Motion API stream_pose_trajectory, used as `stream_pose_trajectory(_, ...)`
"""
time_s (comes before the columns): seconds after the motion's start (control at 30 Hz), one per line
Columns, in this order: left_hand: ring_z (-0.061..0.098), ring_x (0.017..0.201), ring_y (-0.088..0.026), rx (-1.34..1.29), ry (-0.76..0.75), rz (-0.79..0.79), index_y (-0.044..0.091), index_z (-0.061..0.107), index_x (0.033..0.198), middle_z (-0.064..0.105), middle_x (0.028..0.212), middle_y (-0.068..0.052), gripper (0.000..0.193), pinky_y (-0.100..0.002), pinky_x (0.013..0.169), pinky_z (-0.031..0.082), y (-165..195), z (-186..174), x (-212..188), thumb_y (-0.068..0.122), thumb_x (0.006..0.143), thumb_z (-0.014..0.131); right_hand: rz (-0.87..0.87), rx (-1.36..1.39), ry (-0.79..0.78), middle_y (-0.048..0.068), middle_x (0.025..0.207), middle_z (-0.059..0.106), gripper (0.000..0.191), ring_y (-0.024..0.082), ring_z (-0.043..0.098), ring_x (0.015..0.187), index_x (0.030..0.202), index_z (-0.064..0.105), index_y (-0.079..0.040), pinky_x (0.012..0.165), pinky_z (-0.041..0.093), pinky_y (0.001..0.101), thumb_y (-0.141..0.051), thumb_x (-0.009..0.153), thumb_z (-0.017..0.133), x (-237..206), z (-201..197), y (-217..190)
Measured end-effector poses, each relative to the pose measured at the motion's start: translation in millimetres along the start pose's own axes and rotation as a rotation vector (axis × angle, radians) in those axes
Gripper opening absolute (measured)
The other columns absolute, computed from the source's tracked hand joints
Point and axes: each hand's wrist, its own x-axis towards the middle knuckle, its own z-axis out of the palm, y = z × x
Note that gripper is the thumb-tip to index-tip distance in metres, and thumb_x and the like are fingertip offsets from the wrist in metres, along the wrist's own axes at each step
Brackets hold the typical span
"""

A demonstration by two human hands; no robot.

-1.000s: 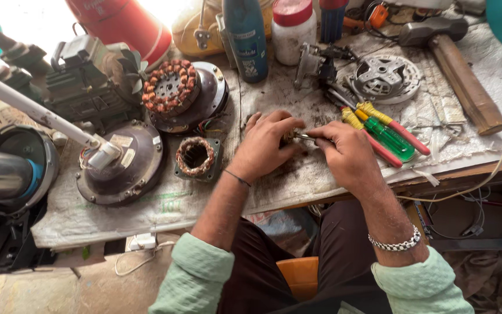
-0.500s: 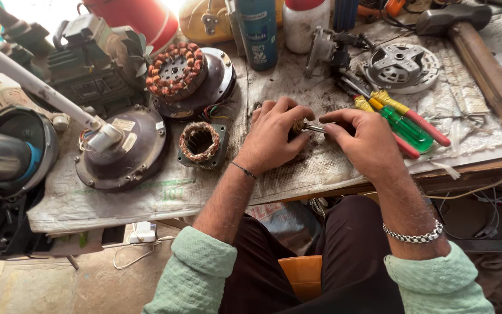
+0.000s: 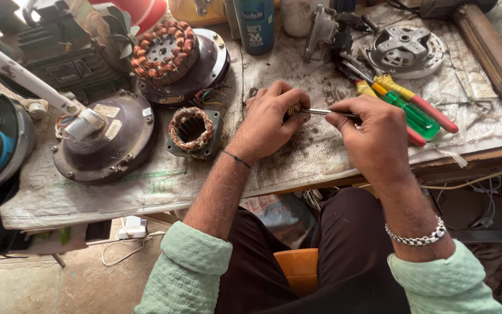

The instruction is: The person disassembles a small electric motor on a workbench, using a screwdriver to remove screws and separate the housing. They remove the rotor and stator, then use pliers to extract a small ring from the motor housing. The components are laid out on the table.

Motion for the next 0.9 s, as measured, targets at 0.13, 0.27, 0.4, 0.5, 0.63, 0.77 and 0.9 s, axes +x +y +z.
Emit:
stream_pose_trajectory(0.13, 0.055, 0.118, -0.028, 0.075, 0.018, 0.022, 0.024, 0.07, 0.109, 0.06, 0.12, -0.002, 0.023, -0.05, 0.107, 0.037, 2, 8, 2, 0.021, 0.088, 0.077, -0.166, -0.167, -0.002, 0.014, 0.088, 0.071, 0.013, 0.035, 0.068, 0.081, 0.099, 0.075, -0.001, 0.075, 0.052, 0.0448, -0.013, 0.101, 0.072, 3, 2, 3)
stream_pose_trajectory(0.27, 0.054, 0.116, -0.028, 0.102, 0.057, 0.043, 0.023, 0.069, 0.108, 0.059, 0.119, -0.003, 0.024, -0.05, 0.105, 0.037, 3, 10, -1, 0.021, 0.086, 0.08, 0.125, -0.115, -0.164, 0.016, 0.074, 0.067, 0.028, 0.036, 0.065, 0.069, 0.093, 0.075, -0.002, 0.067, 0.05, 0.0479, -0.026, 0.104, 0.064, 15, 5, 9)
stream_pose_trajectory(0.4, 0.054, 0.117, -0.028, 0.099, 0.088, 0.061, 0.024, 0.069, 0.106, 0.059, 0.119, -0.002, 0.026, -0.05, 0.103, 0.038, 5, 9, -4, 0.019, 0.084, 0.08, 0.279, -0.061, -0.16, 0.016, 0.07, 0.068, 0.034, 0.029, 0.066, 0.064, 0.094, 0.075, 0.0, 0.064, 0.05, 0.0451, -0.03, 0.105, 0.063, 21, 6, 12)
stream_pose_trajectory(0.5, 0.054, 0.115, -0.028, 0.112, 0.114, 0.062, 0.024, 0.069, 0.103, 0.059, 0.118, -0.002, 0.02, -0.049, 0.1, 0.038, 5, 12, -2, 0.022, 0.087, 0.081, 0.366, 0.17, -0.059, 0.014, 0.079, 0.072, 0.032, 0.022, 0.063, 0.062, 0.105, 0.075, 0.0, 0.055, 0.052, 0.0384, -0.026, 0.111, 0.056, 20, 6, 14)
stream_pose_trajectory(0.63, 0.053, 0.116, -0.027, 0.08, 0.134, 0.075, 0.023, 0.069, 0.107, 0.059, 0.118, -0.003, 0.022, -0.046, 0.1, 0.042, 4, 13, -1, 0.023, 0.088, 0.08, 0.237, 0.273, 0.01, 0.01, 0.095, 0.077, 0.02, 0.013, 0.073, 0.085, 0.115, 0.073, 0.001, 0.075, 0.06, 0.026, -0.008, 0.109, 0.056, 16, 3, 18)
stream_pose_trajectory(0.77, 0.056, 0.111, -0.025, 0.101, 0.128, 0.024, 0.023, 0.071, 0.104, 0.06, 0.114, -0.002, 0.021, -0.048, 0.096, 0.042, 6, 10, 0, 0.025, 0.086, 0.082, 0.148, 0.358, -0.028, 0.01, 0.106, 0.077, 0.018, 0.014, 0.074, 0.098, 0.12, 0.071, 0.001, 0.087, 0.061, 0.0261, -0.004, 0.103, 0.066, 12, -1, 17)
stream_pose_trajectory(0.9, 0.057, 0.11, -0.027, 0.157, 0.17, 0.048, 0.022, 0.072, 0.103, 0.06, 0.113, -0.003, 0.026, -0.048, 0.088, 0.047, 9, 6, -2, 0.029, 0.082, 0.086, 0.102, 0.327, -0.132, 0.011, 0.108, 0.077, 0.029, 0.015, 0.074, 0.101, 0.12, 0.069, 0.001, 0.088, 0.061, 0.0274, -0.001, 0.092, 0.077, 11, -4, 11)
